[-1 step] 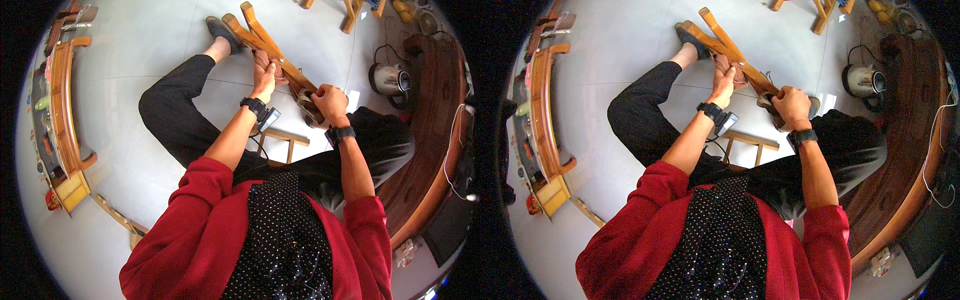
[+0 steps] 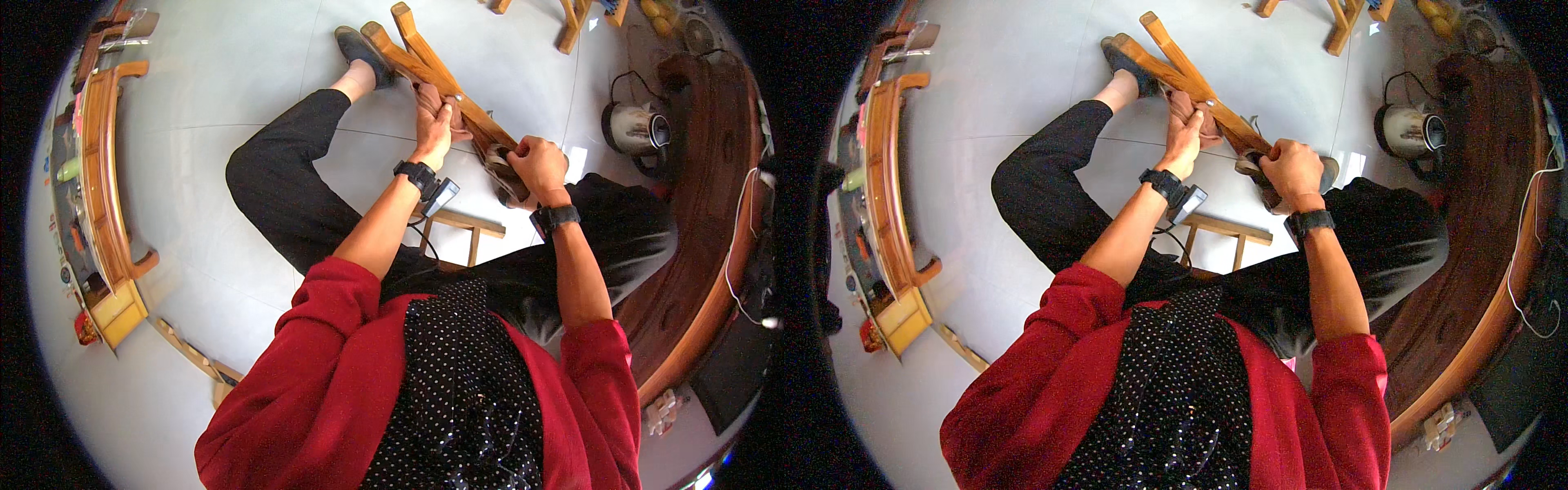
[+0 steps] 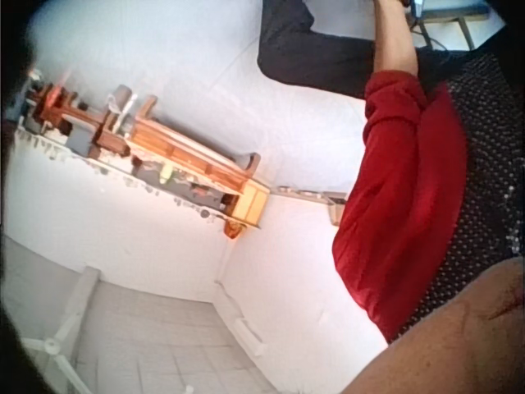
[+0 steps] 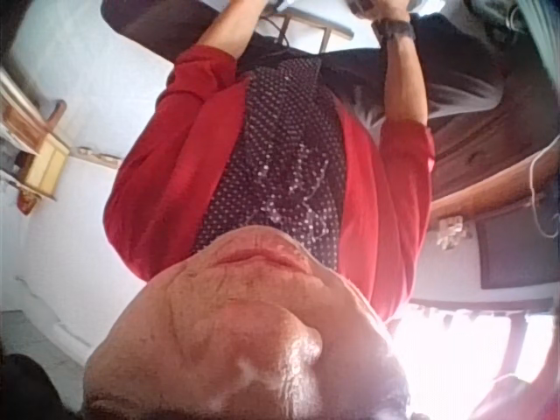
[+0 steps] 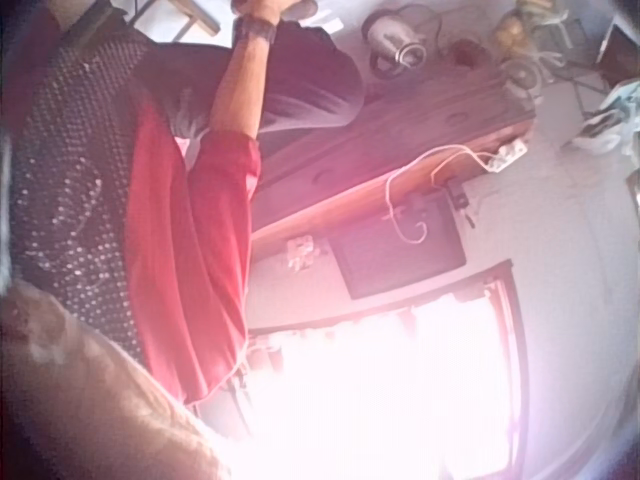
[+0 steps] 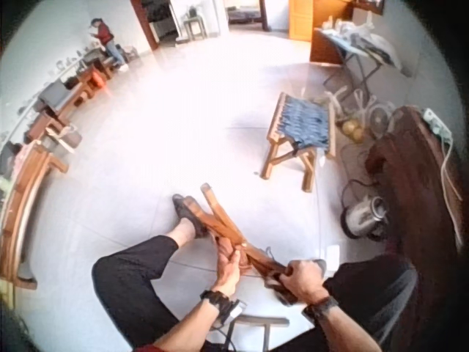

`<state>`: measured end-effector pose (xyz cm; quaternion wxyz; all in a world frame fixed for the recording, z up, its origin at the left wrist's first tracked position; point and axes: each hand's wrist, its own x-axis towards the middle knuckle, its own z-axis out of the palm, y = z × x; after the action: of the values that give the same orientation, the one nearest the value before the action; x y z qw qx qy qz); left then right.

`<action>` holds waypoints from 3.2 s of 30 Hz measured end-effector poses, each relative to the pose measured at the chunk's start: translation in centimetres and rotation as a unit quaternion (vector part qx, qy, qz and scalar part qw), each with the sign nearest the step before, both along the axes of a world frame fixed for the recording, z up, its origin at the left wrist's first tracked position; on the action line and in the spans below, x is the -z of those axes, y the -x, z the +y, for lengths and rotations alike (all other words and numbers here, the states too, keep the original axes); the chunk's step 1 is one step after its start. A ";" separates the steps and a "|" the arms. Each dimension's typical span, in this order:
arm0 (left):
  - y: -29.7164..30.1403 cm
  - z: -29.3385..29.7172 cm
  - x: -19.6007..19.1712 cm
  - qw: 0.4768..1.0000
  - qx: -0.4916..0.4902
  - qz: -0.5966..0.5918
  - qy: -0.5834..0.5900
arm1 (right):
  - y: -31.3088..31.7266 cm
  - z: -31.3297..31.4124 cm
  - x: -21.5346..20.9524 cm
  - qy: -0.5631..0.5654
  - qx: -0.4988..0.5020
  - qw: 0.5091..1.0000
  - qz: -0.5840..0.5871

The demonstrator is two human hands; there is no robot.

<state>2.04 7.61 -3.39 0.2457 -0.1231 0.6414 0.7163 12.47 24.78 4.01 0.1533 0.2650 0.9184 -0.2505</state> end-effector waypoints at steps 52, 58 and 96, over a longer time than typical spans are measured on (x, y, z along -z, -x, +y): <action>12.6 -4.4 -4.3 0.667 0.291 0.441 0.525 | 0.0 0.3 -0.4 0.037 -0.020 0.999 0.005; 16.9 -1.3 -2.6 0.744 0.372 0.246 0.497 | -0.2 0.1 -0.3 0.039 -0.017 0.999 -0.002; 12.3 1.6 -9.8 0.695 0.499 0.211 0.472 | -0.1 -0.8 -1.0 0.022 -0.021 1.000 0.000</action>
<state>-10.22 9.24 6.36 0.3353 0.2698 0.8972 0.0989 12.59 23.99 4.97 0.1644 0.2417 0.9181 -0.2677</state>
